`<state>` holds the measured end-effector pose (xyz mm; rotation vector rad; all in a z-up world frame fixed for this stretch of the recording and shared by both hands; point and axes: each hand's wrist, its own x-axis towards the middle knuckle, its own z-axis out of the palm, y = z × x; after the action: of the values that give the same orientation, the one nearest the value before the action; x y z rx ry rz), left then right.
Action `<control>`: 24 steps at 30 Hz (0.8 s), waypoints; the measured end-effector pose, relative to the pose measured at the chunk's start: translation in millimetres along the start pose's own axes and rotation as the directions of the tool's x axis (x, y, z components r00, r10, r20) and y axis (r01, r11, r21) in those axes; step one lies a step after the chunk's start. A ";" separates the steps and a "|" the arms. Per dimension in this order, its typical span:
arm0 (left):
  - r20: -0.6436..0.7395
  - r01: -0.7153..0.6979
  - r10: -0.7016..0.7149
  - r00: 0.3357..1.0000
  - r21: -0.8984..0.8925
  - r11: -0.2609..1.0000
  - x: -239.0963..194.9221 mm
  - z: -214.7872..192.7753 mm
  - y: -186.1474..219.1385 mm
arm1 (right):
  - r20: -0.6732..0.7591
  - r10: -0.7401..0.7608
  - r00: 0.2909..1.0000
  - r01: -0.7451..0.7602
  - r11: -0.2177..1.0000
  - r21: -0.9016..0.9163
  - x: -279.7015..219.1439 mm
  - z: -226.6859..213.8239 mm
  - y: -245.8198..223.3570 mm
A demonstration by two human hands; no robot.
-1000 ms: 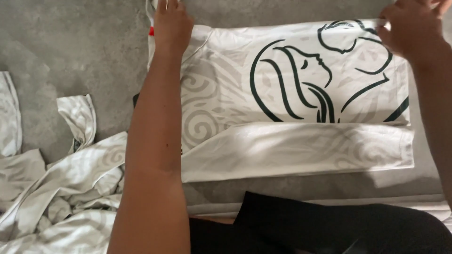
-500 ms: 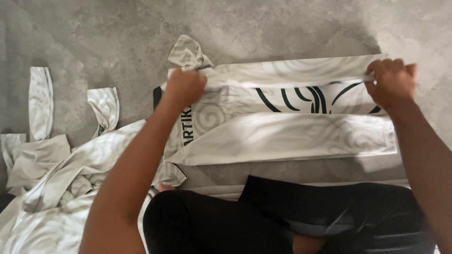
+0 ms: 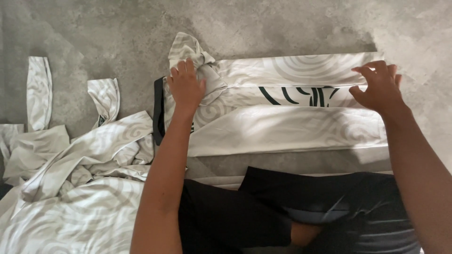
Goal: The person folds a white long-sleeved shirt with a graphic print on the floor. They smooth the fabric, fold the sleeves inward, fold the bottom hem up, and then fold the shirt in half to create a neat rectangular bundle.
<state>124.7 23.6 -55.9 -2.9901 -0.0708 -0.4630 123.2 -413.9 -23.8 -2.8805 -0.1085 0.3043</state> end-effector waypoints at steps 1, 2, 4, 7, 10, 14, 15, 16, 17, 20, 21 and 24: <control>0.041 0.017 -0.016 0.999 -0.021 1.000 0.2 6.1 -1.7 | -0.076 -0.088 0.993 0.087 0.996 -0.005 3.0 5.1 0.5; 0.085 0.037 -0.033 0.996 -0.043 0.998 -1.8 12.5 -2.9 | -0.148 -0.174 0.973 0.173 0.985 -0.018 4.7 10.4 1.4; 0.092 0.071 -0.055 0.994 -0.177 0.982 2.6 6.0 -3.0 | -0.171 -0.249 0.953 0.247 0.968 -0.035 6.0 13.3 -10.8; 0.067 0.060 -0.034 0.997 -0.439 0.897 7.9 -17.6 -0.5 | -0.147 -0.337 0.930 0.342 0.939 0.011 2.7 6.8 -42.5; -0.020 -0.130 0.164 0.986 -0.711 0.692 9.2 -46.8 8.9 | -0.052 -0.366 0.929 0.370 0.921 0.125 -6.1 -8.0 -80.0; 0.072 -0.196 0.421 0.904 -0.806 0.559 -3.2 -94.1 24.9 | -0.201 -0.537 0.820 0.568 0.805 0.168 -20.3 -7.0 -117.9; 0.065 -0.202 0.420 0.905 -0.805 0.559 -2.5 -90.6 22.4 | -0.207 -0.538 0.817 0.571 0.805 0.163 -20.4 -0.1 -127.8; 0.156 -0.142 0.384 0.910 -0.753 0.643 -3.3 -86.4 21.4 | -0.233 -0.557 0.797 0.596 0.786 0.162 -22.2 7.8 -136.3; 0.243 -0.083 0.339 0.909 -0.690 0.719 -3.8 -81.8 20.2 | -0.260 -0.574 0.776 0.621 0.767 0.159 -23.6 15.9 -144.9; 0.348 -0.014 0.171 0.922 -0.410 0.912 -3.8 -37.8 -5.4 | -0.256 -0.510 0.821 0.558 0.812 0.171 -6.8 56.9 -158.8; 0.343 -0.012 0.165 0.925 -0.407 0.913 -11.8 -43.5 -9.3 | -0.260 -0.516 0.816 0.564 0.808 0.168 -4.1 62.3 -169.3; 0.283 0.078 0.089 0.955 -0.528 0.846 -28.3 -45.7 -16.5 | -0.271 -0.365 0.891 0.423 0.884 0.200 5.1 71.3 -198.3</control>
<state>83.0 33.7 -19.5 -3.5901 0.0533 -0.0113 103.4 -204.9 -43.5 -2.5340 -0.5677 -0.0852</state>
